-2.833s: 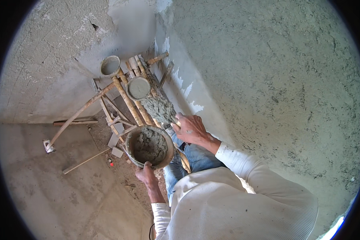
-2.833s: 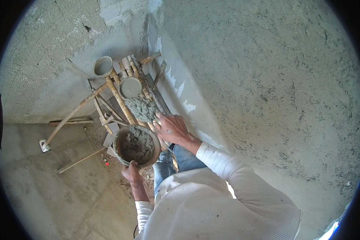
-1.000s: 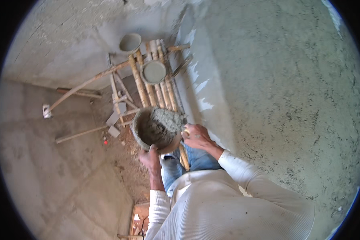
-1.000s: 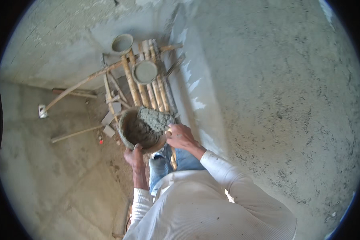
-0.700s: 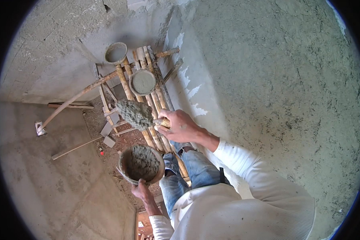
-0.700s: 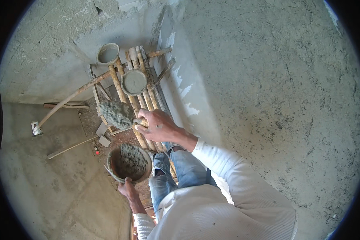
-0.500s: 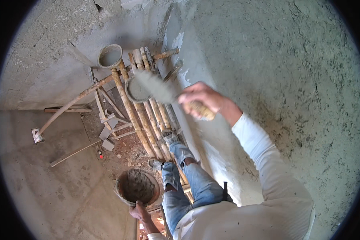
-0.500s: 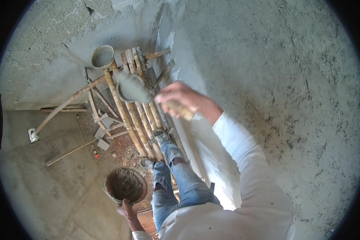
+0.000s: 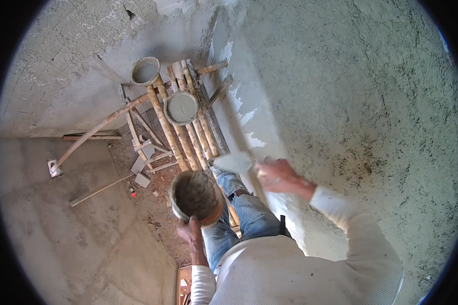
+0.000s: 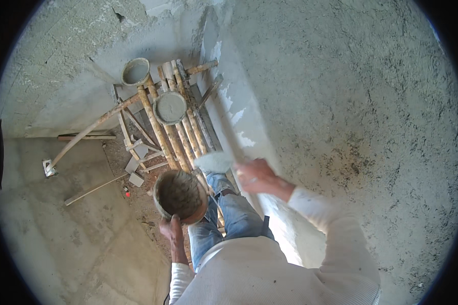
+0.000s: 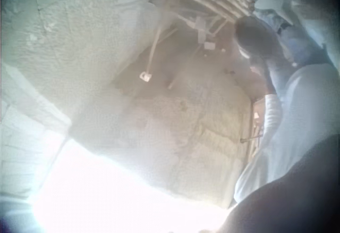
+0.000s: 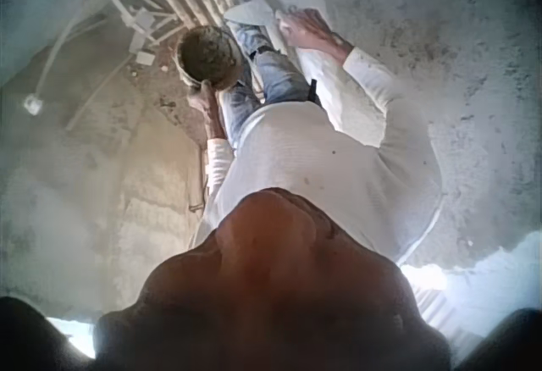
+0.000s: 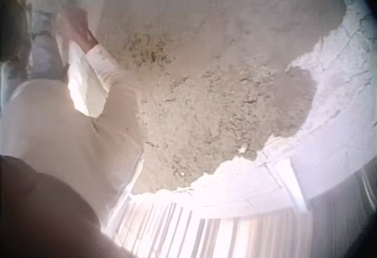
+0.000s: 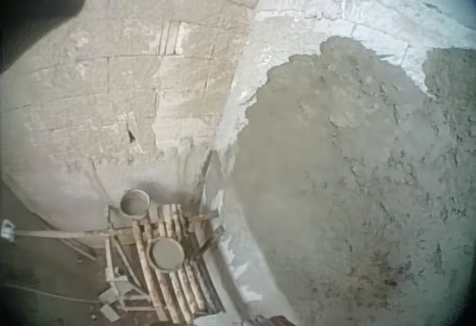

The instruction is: The person smooths the ceiling plaster using a float and a trowel, takes buckets of mortar from another person below, and applies the mortar onto the wall using the trowel.

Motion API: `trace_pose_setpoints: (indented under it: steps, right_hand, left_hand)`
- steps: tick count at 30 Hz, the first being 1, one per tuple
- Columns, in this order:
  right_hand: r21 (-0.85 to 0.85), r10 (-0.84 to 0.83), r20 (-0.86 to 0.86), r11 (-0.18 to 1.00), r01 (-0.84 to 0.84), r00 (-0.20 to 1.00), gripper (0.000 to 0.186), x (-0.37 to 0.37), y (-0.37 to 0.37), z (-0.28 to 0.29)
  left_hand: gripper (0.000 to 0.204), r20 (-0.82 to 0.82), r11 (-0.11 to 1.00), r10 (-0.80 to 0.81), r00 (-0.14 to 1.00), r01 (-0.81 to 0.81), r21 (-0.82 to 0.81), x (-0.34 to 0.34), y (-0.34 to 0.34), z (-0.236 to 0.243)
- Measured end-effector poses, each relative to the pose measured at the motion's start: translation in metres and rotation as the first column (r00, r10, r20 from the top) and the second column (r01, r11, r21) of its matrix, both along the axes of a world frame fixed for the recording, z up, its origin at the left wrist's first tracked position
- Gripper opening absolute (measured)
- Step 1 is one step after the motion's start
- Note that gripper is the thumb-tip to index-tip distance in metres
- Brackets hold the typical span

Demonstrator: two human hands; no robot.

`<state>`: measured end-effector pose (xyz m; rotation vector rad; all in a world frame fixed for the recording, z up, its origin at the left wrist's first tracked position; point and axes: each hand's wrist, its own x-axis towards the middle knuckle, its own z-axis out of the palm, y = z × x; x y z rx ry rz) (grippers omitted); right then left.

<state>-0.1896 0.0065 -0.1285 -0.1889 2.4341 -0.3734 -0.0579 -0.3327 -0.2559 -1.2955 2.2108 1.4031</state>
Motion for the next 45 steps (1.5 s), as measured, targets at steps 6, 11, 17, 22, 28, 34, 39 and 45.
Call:
trace_pose_setpoints:
  steps: [6,11,17,22,28,34,39,45]
  right_hand:
    - [-0.099,-0.108,0.025,0.989,0.110,0.994,0.028,0.047,-0.109,-0.122]
    - [-0.283,-0.351,-0.032,0.901,0.328,0.936,0.027,0.070,-0.108,-0.052]
    - [-0.264,-0.399,-0.182,0.900,0.346,0.899,0.037,0.066,-0.107,-0.055]
    - [-0.319,-0.305,-0.249,0.922,0.220,0.919,0.035,0.006,-0.124,0.027]
    - [-0.696,-0.101,-0.139,0.717,-0.024,0.985,0.032,-0.078,-0.085,0.116]
    - [-0.710,-0.847,0.067,0.331,0.622,0.527,0.029,-0.140,0.088,0.134]
    - [-0.729,-0.872,-0.395,0.489,0.478,0.290,0.023,-0.043,0.142,0.214]
    - [-0.157,-0.172,-0.216,0.978,0.140,0.961,0.029,0.044,-0.001,0.053]
  left_hand:
    - [0.030,-0.068,0.972,-0.229,0.971,0.225,-0.065,-0.048,0.050,0.044]
    - [0.030,-0.213,0.983,-0.094,0.973,0.125,0.137,-0.056,0.051,0.059]
    - [0.021,-0.066,0.985,-0.171,0.983,0.170,-0.014,-0.056,0.035,0.046]
    - [0.021,-0.190,0.969,0.203,0.960,-0.170,0.179,0.002,-0.018,-0.010]
    - [0.036,-0.019,0.952,0.301,0.953,-0.299,0.066,0.037,-0.069,-0.012]
    - [0.044,0.071,0.953,0.245,0.967,-0.227,-0.200,0.089,-0.119,-0.014]
    - [0.044,0.017,0.955,0.281,0.960,-0.277,-0.106,0.091,-0.124,0.026]
    - [0.035,0.038,0.990,0.041,0.998,-0.036,-0.139,0.048,-0.098,0.014]
